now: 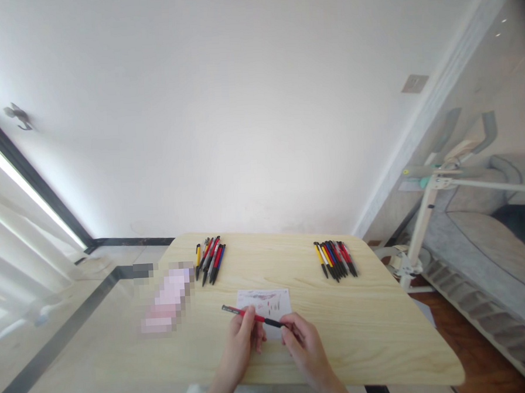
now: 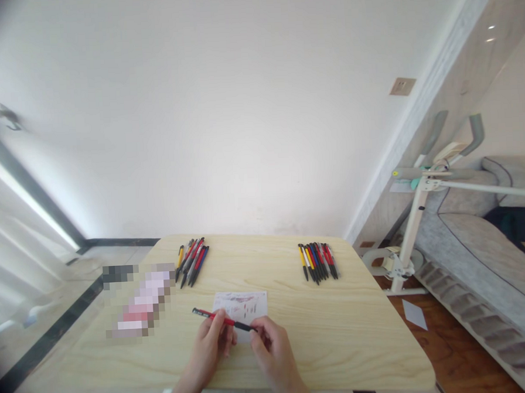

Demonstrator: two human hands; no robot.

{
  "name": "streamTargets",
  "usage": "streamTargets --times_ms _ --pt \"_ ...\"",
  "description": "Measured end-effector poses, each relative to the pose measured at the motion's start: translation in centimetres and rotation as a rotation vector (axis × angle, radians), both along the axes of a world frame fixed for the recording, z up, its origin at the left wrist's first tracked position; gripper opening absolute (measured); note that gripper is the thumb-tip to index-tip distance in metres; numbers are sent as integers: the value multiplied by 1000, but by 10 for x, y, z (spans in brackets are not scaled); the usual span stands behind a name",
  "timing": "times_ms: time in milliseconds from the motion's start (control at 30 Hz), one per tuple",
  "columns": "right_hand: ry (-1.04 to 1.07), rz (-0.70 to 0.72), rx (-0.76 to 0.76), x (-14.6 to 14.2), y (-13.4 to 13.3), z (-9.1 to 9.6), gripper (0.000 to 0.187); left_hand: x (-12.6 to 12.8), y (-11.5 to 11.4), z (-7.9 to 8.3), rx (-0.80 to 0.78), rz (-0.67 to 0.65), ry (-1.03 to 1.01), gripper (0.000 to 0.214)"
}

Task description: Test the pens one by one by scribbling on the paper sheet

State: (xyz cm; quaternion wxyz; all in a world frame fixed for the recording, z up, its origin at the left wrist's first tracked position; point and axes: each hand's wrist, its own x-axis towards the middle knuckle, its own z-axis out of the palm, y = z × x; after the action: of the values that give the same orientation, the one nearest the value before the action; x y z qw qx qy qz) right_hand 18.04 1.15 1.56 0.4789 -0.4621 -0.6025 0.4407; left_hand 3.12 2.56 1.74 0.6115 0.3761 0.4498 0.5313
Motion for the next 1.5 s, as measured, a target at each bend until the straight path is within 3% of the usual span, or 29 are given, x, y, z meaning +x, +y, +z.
streamTargets --times_ms 567,900,1267,1500 --pt "-198 92 -6 3 -7 28 27 0 -1 3 18 -8 10 47" --pt "-194 59 -11 1 -4 13 35 0 -1 6 -4 -2 56 48" --pt "-169 87 -102 2 -7 24 42 1 -2 6 4 -7 17 40" --pt "-90 0 -72 -2 -3 13 41 0 0 4 8 -15 53 49"
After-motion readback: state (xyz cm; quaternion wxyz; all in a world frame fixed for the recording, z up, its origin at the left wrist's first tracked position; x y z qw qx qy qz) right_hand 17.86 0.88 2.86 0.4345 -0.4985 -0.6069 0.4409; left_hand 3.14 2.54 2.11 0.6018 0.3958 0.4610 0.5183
